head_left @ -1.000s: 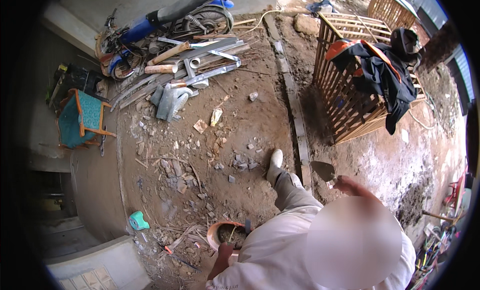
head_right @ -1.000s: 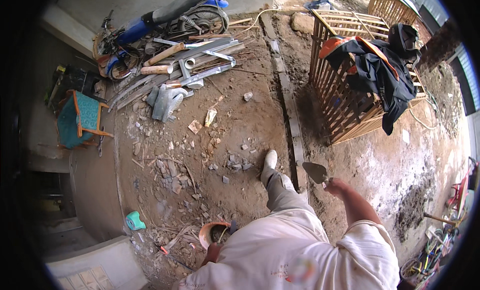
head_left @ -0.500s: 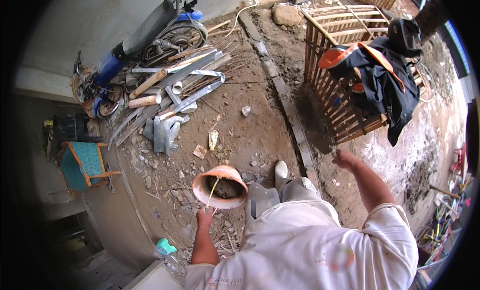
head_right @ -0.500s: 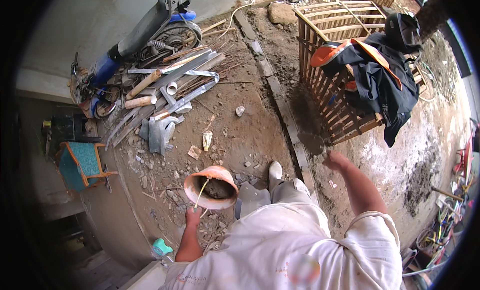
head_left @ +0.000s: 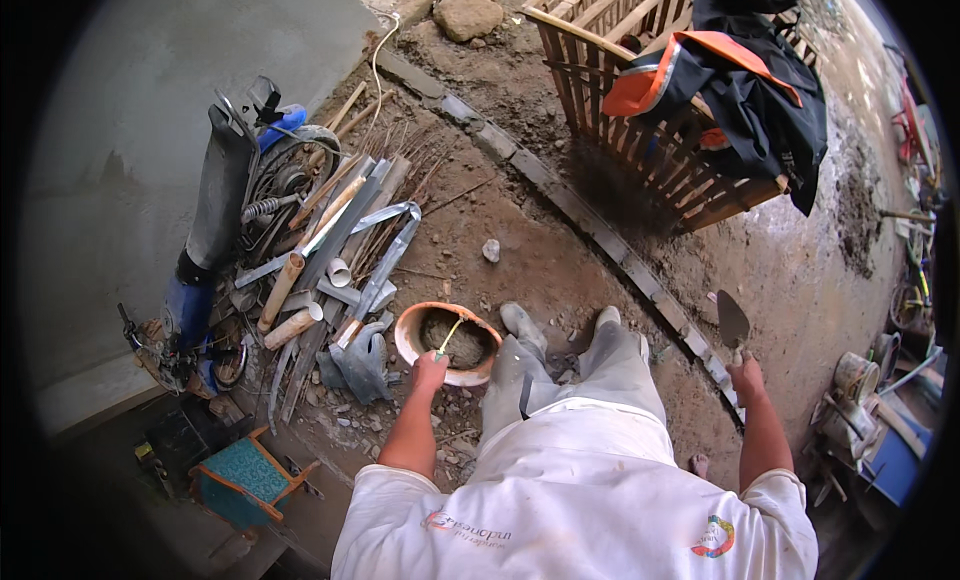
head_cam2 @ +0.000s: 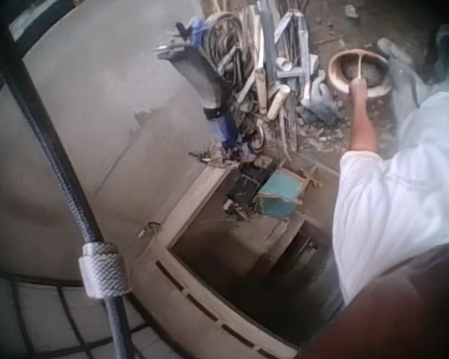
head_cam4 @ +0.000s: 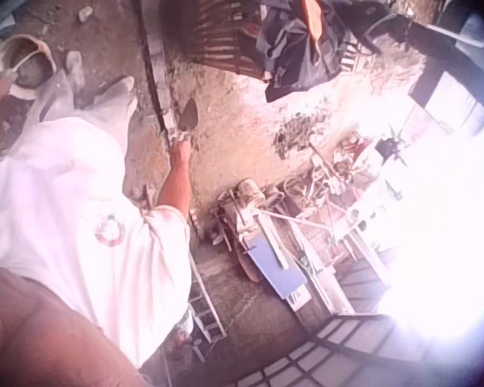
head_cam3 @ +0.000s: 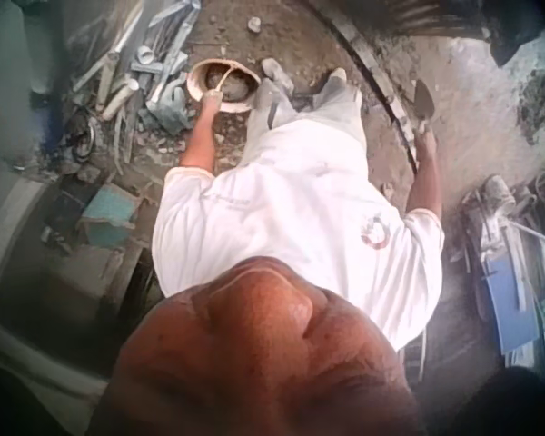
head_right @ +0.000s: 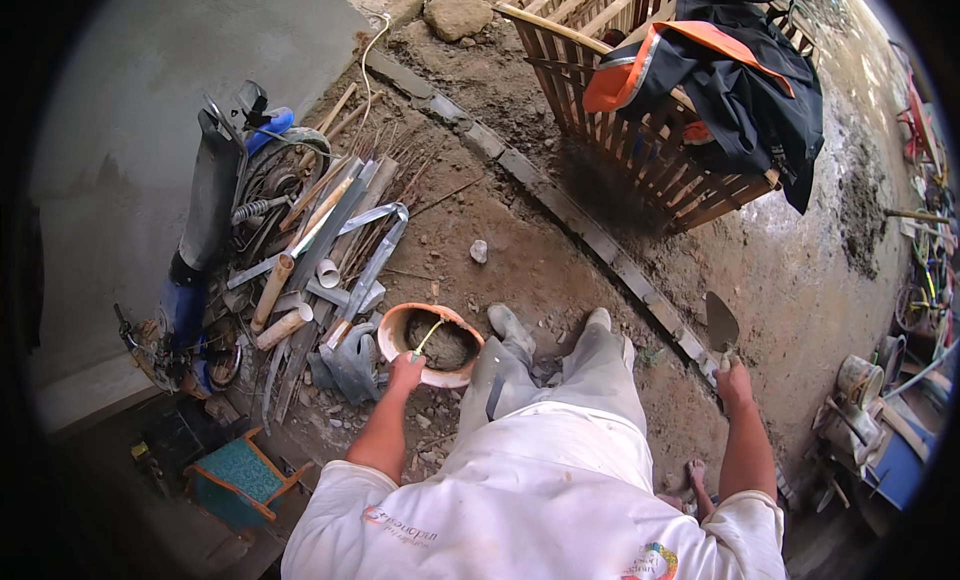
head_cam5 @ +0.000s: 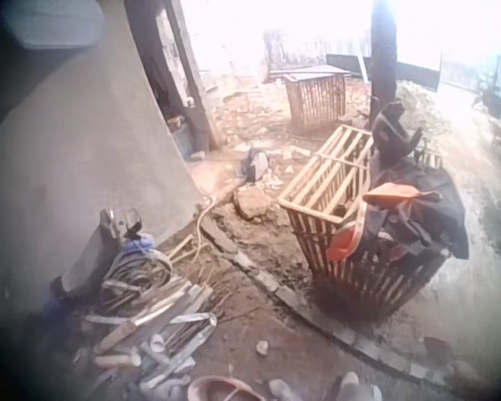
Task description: The person scoops wet cement from a bucket and applies it to a wall using a trowel. They then walk to a pile of cement on the ground, scoop more into the bucket, and return to continue applying the cement to the wall.
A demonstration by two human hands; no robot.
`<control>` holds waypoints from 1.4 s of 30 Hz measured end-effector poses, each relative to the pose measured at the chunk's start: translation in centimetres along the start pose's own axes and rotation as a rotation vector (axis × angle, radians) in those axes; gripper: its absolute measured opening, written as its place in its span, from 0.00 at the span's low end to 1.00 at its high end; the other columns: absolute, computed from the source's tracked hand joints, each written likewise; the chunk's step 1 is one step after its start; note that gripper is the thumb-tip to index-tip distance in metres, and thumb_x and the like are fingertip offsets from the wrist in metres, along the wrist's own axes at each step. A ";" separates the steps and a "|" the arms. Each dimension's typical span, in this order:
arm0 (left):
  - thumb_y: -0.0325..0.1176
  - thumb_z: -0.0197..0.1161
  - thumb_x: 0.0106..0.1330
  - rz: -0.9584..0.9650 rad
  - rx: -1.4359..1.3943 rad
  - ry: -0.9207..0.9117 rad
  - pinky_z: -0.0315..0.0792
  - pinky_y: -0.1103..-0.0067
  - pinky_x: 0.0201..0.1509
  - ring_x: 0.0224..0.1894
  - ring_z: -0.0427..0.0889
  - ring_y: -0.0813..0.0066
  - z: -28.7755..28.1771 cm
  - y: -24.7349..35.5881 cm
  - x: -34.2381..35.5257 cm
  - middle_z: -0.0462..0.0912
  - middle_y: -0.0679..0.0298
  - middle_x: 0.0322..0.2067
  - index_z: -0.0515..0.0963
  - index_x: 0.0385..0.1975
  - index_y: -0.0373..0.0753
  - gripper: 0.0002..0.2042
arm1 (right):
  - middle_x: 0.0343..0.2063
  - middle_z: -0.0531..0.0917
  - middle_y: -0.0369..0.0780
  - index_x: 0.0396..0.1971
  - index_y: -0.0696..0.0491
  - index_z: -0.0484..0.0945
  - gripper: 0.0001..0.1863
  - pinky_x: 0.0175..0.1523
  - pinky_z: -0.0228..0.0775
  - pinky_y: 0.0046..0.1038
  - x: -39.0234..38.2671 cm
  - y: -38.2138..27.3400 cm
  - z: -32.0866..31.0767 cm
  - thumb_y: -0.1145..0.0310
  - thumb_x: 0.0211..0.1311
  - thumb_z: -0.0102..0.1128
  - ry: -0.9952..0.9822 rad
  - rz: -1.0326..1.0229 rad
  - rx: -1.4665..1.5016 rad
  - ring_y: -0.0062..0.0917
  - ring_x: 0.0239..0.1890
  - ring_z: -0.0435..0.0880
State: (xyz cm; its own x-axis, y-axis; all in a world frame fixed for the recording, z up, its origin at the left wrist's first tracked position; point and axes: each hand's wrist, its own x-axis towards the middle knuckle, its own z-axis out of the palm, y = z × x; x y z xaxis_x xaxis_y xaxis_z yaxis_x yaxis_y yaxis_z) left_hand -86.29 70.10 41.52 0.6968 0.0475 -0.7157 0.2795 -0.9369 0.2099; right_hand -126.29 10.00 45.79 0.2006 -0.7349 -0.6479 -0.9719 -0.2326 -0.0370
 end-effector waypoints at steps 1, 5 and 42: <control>0.43 0.60 0.58 0.070 0.051 -0.001 0.73 0.61 0.46 0.41 0.81 0.45 -1.1 1.3 1.0 0.82 0.45 0.34 0.80 0.34 0.36 0.16 | 0.39 0.84 0.50 0.56 0.56 0.73 0.28 0.41 0.77 0.38 -1.2 3.0 2.3 0.66 0.54 0.66 0.076 -0.084 0.003 0.38 0.37 0.85; 0.44 0.60 0.59 0.192 0.182 -0.076 0.72 0.60 0.48 0.44 0.80 0.44 -5.0 2.9 7.4 0.82 0.44 0.38 0.80 0.35 0.34 0.17 | 0.39 0.84 0.49 0.54 0.58 0.73 0.27 0.39 0.76 0.37 -5.9 3.8 9.2 0.64 0.54 0.68 -0.159 0.152 0.036 0.39 0.36 0.85; 0.41 0.63 0.65 0.475 0.046 0.319 0.70 0.63 0.52 0.46 0.78 0.51 -8.1 21.0 57.9 0.78 0.47 0.43 0.73 0.51 0.34 0.20 | 0.47 0.82 0.52 0.57 0.52 0.71 0.26 0.52 0.74 0.45 2.2 -52.6 30.2 0.55 0.63 0.58 -0.332 -0.228 0.000 0.49 0.47 0.82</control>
State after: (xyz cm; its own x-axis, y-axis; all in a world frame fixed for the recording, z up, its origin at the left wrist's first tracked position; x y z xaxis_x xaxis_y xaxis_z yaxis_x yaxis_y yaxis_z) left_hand -34.73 56.02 9.88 0.9058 -0.2867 -0.3119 -0.1368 -0.8948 0.4251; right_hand -78.42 39.89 23.38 0.3606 -0.4182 -0.8337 -0.9070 -0.3657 -0.2088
